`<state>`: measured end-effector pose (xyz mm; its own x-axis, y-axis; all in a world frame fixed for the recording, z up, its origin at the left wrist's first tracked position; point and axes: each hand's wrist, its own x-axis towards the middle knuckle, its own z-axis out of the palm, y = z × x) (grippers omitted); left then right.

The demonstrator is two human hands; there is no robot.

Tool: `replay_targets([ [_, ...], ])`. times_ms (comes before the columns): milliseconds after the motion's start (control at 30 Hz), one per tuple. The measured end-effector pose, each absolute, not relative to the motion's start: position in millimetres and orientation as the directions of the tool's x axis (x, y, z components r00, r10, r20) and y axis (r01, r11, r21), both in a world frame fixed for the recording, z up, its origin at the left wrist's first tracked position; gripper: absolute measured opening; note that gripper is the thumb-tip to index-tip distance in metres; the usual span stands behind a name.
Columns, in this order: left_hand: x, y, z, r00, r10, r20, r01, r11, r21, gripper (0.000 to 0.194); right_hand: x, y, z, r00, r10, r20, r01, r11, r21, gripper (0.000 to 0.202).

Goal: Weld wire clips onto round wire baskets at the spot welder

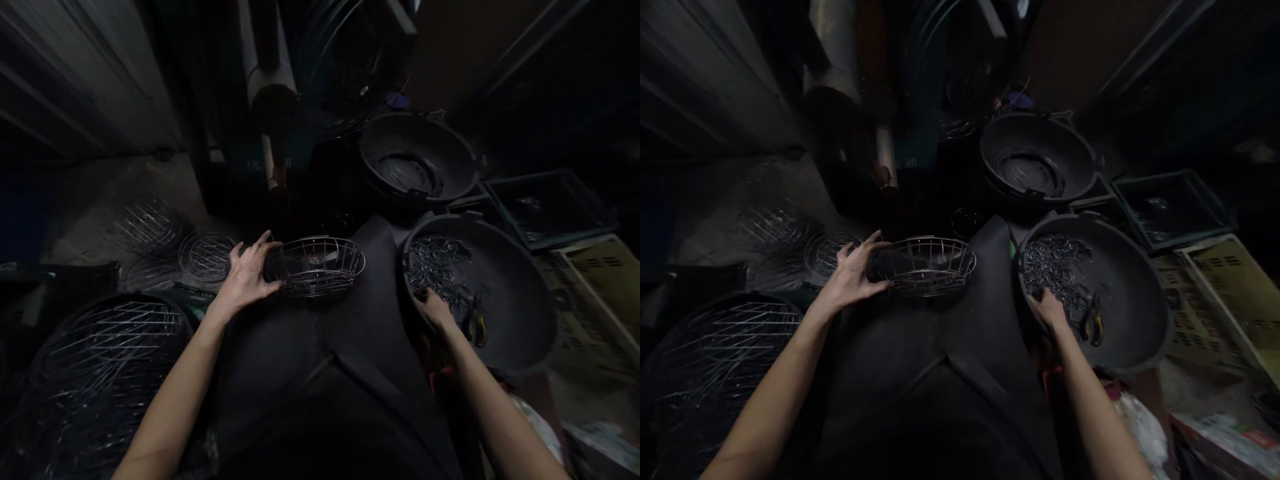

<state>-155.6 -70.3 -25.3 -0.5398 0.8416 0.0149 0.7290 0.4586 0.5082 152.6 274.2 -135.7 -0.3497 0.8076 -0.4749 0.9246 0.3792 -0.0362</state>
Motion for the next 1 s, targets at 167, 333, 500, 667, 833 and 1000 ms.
replay_targets([
  [167,-154,-66,-25,-0.511,0.857,0.057,0.795,0.447,0.411,0.064,146,278,-133,-0.383,0.77,-0.51,0.902,0.43,-0.028,0.027],
  [333,-152,-66,-19,-0.473,0.872,0.126,0.837,0.399,0.375,0.065,155,265,-115,-0.457,0.797,-0.394,0.86,0.509,0.033,0.029],
  [500,-147,-61,-7,-0.431,0.875,0.22,0.882,0.357,0.307,0.071,164,262,-95,-0.552,0.795,-0.25,0.81,0.583,0.067,0.029],
  [667,-139,-50,2,-0.362,0.906,0.217,0.921,0.313,0.23,0.069,149,267,-64,-0.469,0.879,-0.08,0.882,0.463,-0.085,0.022],
  [833,-134,-49,4,-0.357,0.915,0.187,0.926,0.321,0.198,0.069,113,225,-37,-0.691,0.721,-0.042,0.685,0.636,-0.354,0.029],
  [1000,-130,-50,-1,-0.341,0.927,0.156,0.932,0.311,0.187,0.07,102,184,-43,-0.878,0.477,0.034,0.469,0.873,-0.138,0.026],
])
